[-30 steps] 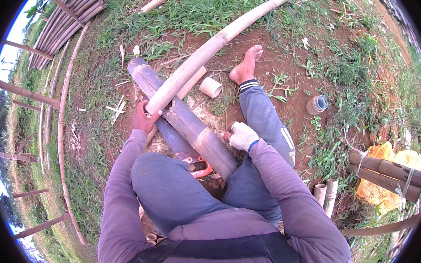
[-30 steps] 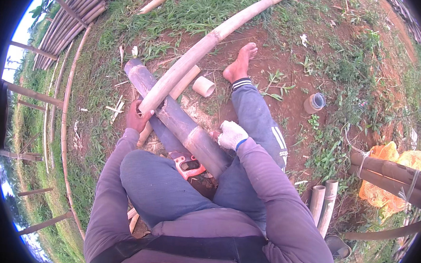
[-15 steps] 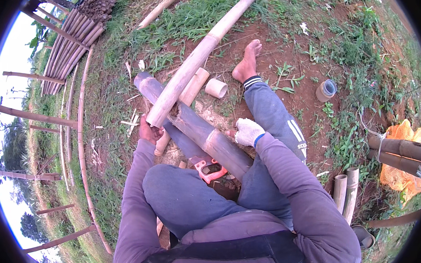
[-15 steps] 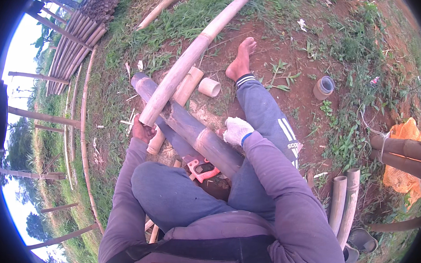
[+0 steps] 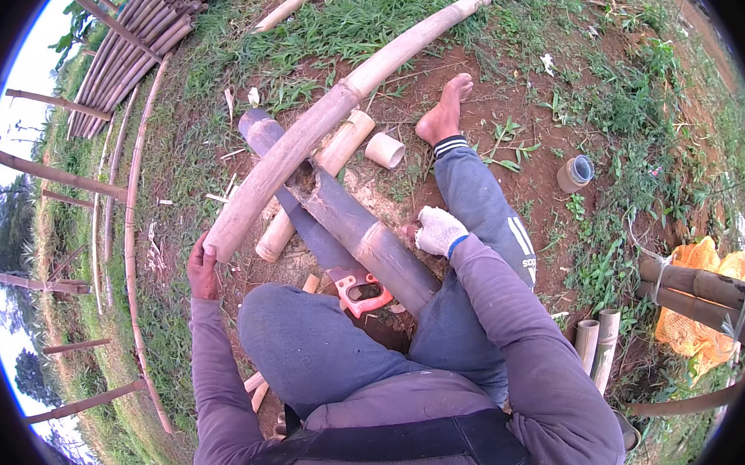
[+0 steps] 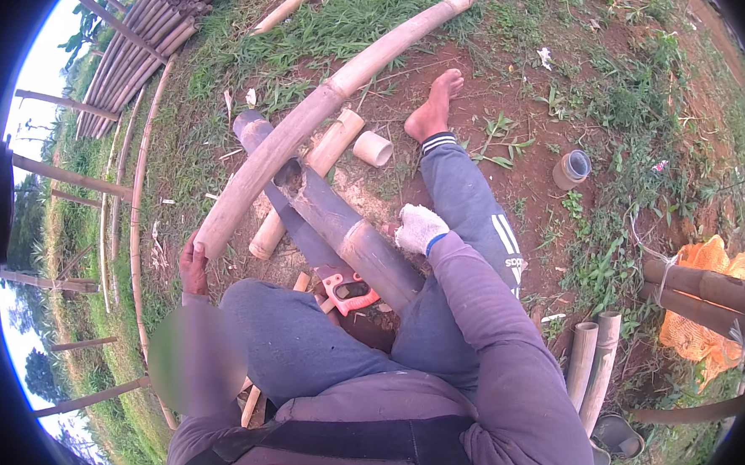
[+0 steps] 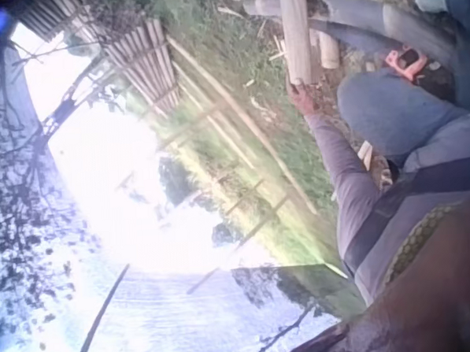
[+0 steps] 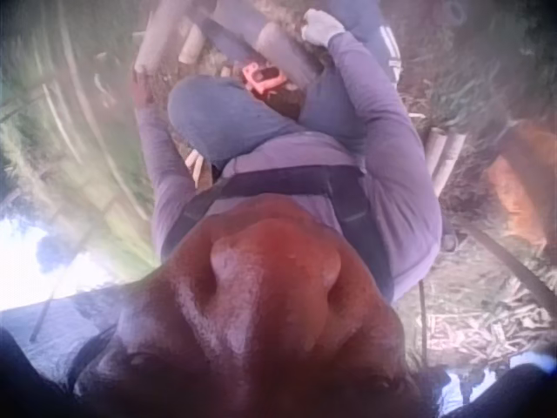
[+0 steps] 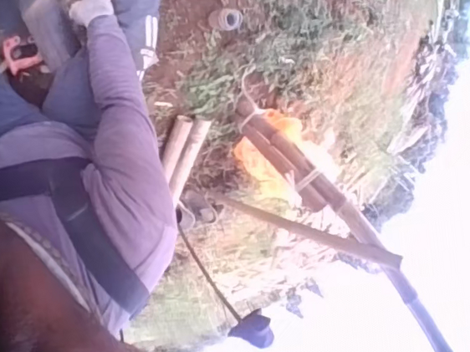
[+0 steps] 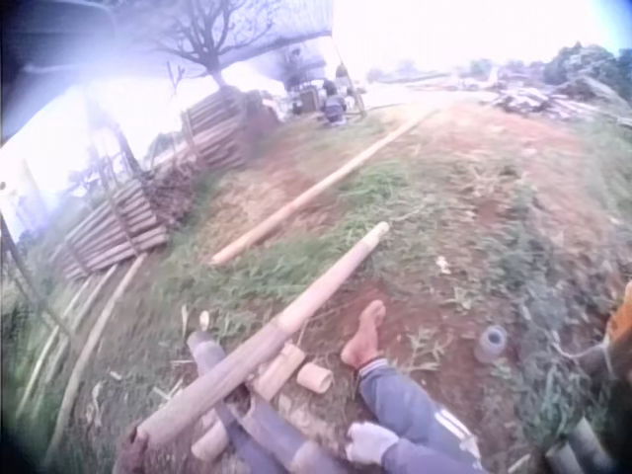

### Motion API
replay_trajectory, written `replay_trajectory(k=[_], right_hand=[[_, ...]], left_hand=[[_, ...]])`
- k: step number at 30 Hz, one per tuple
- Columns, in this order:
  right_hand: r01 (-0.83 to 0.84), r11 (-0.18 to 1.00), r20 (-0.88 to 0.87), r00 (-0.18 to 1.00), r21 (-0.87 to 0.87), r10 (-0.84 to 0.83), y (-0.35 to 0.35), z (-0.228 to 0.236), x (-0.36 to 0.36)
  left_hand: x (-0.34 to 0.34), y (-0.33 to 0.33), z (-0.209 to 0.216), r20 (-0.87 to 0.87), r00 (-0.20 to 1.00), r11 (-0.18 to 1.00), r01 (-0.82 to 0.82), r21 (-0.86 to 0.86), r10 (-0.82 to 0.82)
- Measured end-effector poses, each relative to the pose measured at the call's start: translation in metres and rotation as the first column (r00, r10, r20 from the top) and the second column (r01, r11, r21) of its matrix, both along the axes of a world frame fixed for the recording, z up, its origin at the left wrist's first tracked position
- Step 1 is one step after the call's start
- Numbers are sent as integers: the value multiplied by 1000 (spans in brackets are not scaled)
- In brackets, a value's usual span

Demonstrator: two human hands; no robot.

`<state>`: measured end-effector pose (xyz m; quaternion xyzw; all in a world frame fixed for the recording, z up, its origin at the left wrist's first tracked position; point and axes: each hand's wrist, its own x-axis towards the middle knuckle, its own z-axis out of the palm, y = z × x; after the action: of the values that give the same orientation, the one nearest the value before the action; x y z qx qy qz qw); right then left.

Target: The person sits on the ground and uses a hand saw to cut long bamboo poles into shorter sections. They position each pole on a wooden support, saw through it, and then move the cut pieces aside to a nearby pile.

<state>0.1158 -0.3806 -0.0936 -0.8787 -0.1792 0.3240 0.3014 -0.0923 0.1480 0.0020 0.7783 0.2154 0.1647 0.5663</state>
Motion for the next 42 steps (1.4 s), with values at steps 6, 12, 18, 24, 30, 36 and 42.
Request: replay_trajectory(k=[6, 12, 18, 24, 30, 36, 42], right_hand=[[-23, 1000, 102, 994, -20, 24, 2, -16, -3], [-57, 993, 113, 991, -105, 69, 17, -13, -3], [-87, 969, 144, 982, -229, 122, 17, -18, -5], [-103, 971, 154, 978, -218, 139, 21, -13, -15], [-64, 985, 164, 982, -162, 91, 38, 14, -24], [-87, 967, 269, 951, -240, 152, 41, -6, -21], [-69, 947, 241, 959, -314, 150, 50, -11, -21]], left_hand=[[-164, 47, 37, 32, 970, 966, -238, -106, 242], [-270, 69, -22, -118, 744, 741, -667, -75, 658], [-117, -24, 2, 96, 926, 290, -211, 934, 365], [45, -94, -14, -304, 944, 559, 187, 808, 124], [96, -79, -59, -659, 745, 810, 324, 489, 100], [37, -59, -99, -248, 950, 697, 46, 716, 191], [-44, 5, -98, -226, 918, 640, -37, 768, 325]])
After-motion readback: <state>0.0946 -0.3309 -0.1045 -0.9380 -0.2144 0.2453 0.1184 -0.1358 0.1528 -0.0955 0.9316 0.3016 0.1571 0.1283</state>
